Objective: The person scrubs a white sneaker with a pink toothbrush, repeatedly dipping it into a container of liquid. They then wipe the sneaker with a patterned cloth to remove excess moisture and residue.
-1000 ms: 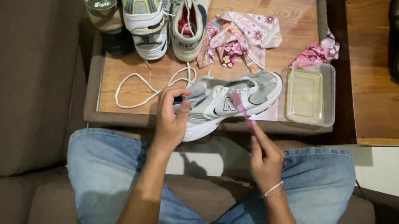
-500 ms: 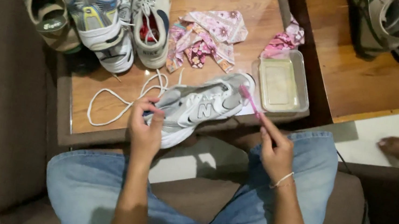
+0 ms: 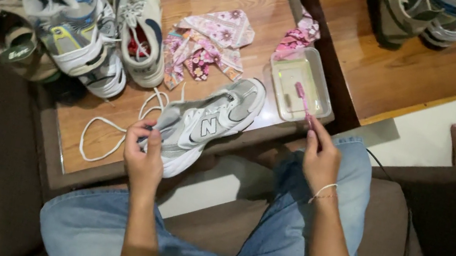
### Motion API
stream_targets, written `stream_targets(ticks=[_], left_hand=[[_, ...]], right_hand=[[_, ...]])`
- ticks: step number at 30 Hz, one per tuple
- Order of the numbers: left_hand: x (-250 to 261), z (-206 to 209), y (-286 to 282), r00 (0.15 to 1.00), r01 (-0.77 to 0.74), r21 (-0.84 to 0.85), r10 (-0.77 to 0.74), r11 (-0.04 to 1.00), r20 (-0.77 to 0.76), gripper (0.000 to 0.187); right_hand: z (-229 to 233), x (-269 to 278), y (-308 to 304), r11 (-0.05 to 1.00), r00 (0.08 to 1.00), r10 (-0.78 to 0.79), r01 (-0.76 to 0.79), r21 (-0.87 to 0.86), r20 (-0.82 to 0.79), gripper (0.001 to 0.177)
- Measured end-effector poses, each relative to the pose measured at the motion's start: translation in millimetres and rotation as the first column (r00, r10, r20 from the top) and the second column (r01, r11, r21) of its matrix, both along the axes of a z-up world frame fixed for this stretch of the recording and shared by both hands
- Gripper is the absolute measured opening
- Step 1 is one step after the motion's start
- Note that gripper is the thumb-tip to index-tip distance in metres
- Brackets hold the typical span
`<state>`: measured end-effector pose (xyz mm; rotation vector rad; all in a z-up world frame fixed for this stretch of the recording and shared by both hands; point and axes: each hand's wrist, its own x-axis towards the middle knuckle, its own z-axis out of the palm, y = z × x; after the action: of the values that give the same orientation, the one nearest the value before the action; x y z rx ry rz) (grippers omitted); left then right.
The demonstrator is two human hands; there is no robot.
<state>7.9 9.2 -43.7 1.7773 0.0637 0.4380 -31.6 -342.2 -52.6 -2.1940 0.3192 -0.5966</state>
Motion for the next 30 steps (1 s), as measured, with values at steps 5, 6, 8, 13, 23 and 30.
stream_targets(ticks=[5,6,8,13,23,30], left_hand=[[-2.0,4.5,-3.5,1.000,0.004,0.006,-0.005,1.000,0.006,0.029],[1.9,5.7,-2.6,1.000,0.011,0.003,-0.012,1.000,0.018,0.029],[1.2,-1.9,1.1,1.000,0.004,0.002,-0.004,1.000,0.002,0.028],[3.0,-10.0,6.4,1.000,-0.026,0.018,0.026,0.999,-0.002,0.027],[5.2,3.9,7.3,0.997,0.033,0.042,-0.036,0.999,0.074,0.030],[1.9,4.1,6.5,0.994,0.048,0.036,-0.051,0.998,0.097,0.031]], right_hand=[[10.5,-3.7,8.9,0.998,0.999,-0.051,0.051,-0.028,0.004,0.036],[10.4,0.6,10.5,0.999,0.999,-0.042,0.043,-0.024,0.013,0.035],[15.4,-2.5,24.2,1.000,0.999,-0.012,0.012,0.005,0.045,0.035],[29.5,-15.2,74.9,0.937,0.936,0.328,-0.339,0.080,0.124,0.035],[33.3,-11.1,110.6,0.832,0.834,0.536,-0.548,0.088,0.129,0.036],[32.9,-10.4,94.7,0.841,0.850,0.521,-0.527,0.126,0.077,0.041]])
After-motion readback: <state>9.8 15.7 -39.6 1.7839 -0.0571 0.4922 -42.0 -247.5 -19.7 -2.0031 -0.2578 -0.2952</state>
